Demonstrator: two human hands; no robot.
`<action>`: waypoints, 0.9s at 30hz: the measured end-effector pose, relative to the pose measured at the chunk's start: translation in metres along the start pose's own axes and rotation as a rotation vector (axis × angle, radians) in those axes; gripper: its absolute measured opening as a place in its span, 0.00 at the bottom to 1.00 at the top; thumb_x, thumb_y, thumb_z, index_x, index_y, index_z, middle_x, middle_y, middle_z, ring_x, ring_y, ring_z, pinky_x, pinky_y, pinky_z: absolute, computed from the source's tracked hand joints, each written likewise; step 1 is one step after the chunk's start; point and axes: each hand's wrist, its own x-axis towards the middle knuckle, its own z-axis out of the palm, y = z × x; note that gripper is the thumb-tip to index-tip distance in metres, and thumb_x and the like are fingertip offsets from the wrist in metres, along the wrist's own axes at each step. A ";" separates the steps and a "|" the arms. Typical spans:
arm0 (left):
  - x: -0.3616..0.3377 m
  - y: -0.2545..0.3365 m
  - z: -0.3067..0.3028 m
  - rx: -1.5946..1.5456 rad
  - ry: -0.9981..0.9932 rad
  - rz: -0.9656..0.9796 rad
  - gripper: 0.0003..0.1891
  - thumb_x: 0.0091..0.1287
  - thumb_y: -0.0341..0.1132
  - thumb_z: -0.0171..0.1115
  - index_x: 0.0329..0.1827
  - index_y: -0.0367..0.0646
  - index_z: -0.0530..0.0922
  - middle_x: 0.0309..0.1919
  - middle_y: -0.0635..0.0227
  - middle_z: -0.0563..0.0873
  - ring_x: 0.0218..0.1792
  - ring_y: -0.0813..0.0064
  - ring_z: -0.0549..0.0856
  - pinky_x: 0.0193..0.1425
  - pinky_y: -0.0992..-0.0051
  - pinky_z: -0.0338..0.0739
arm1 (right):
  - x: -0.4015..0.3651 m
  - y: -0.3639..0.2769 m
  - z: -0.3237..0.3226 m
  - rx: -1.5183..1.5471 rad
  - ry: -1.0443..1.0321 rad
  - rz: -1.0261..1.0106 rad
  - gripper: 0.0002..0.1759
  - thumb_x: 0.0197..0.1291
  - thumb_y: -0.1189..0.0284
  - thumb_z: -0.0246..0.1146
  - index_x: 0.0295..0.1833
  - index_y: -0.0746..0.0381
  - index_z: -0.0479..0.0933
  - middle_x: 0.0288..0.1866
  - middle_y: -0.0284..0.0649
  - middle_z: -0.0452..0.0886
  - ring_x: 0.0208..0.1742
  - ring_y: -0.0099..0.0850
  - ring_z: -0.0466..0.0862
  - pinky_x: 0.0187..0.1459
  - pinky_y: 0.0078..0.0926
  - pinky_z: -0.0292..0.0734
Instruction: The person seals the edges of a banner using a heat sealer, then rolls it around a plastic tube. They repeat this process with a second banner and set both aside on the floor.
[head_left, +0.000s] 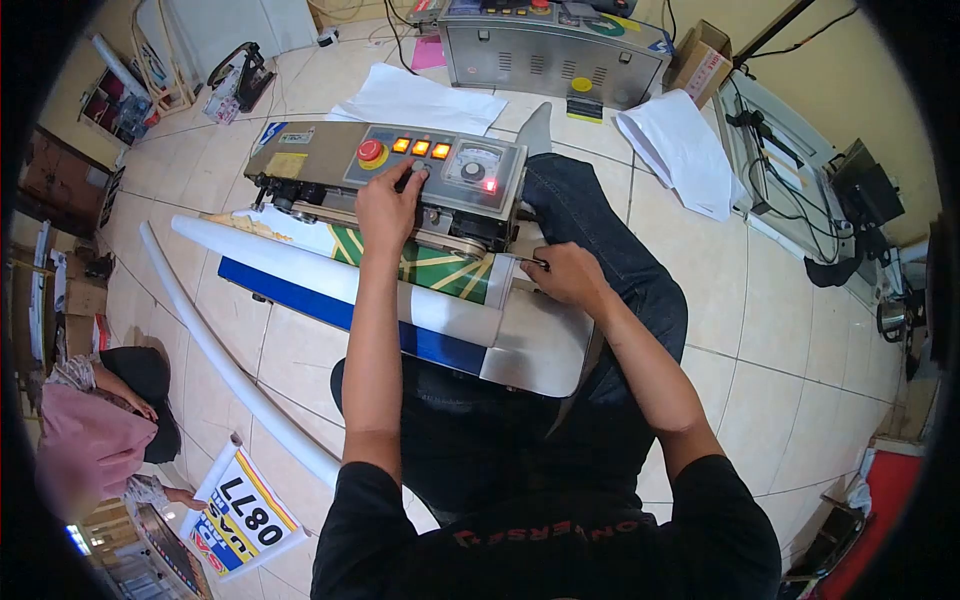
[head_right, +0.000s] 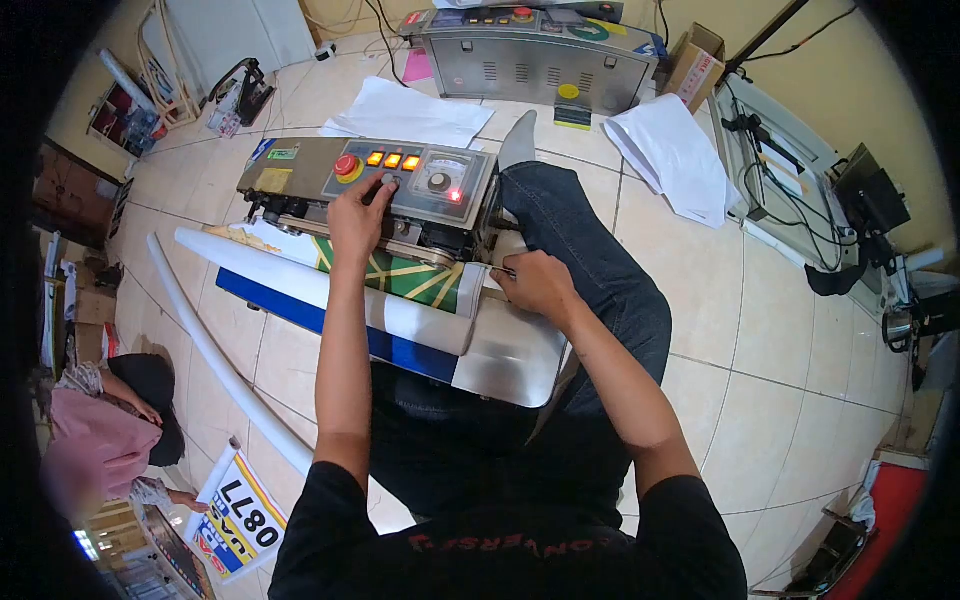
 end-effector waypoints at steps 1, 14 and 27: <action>0.001 0.001 0.000 0.028 -0.015 -0.022 0.19 0.63 0.45 0.71 0.52 0.45 0.87 0.43 0.50 0.89 0.45 0.53 0.89 0.51 0.64 0.81 | -0.001 0.002 0.004 0.023 0.011 -0.019 0.20 0.66 0.55 0.59 0.38 0.62 0.84 0.36 0.54 0.85 0.40 0.55 0.85 0.45 0.49 0.80; -0.003 0.003 -0.003 -0.016 -0.003 0.020 0.19 0.63 0.44 0.70 0.52 0.43 0.87 0.43 0.48 0.88 0.45 0.48 0.87 0.51 0.60 0.80 | -0.005 0.016 0.013 0.081 0.187 -0.292 0.21 0.68 0.58 0.60 0.31 0.65 0.79 0.29 0.53 0.82 0.33 0.54 0.83 0.37 0.49 0.77; -0.141 -0.014 -0.020 -0.092 0.203 0.038 0.22 0.63 0.34 0.70 0.59 0.38 0.80 0.59 0.52 0.83 0.63 0.52 0.80 0.69 0.62 0.71 | -0.006 0.013 0.022 0.070 0.312 -0.315 0.17 0.65 0.61 0.64 0.30 0.63 0.78 0.29 0.50 0.82 0.30 0.50 0.83 0.33 0.44 0.78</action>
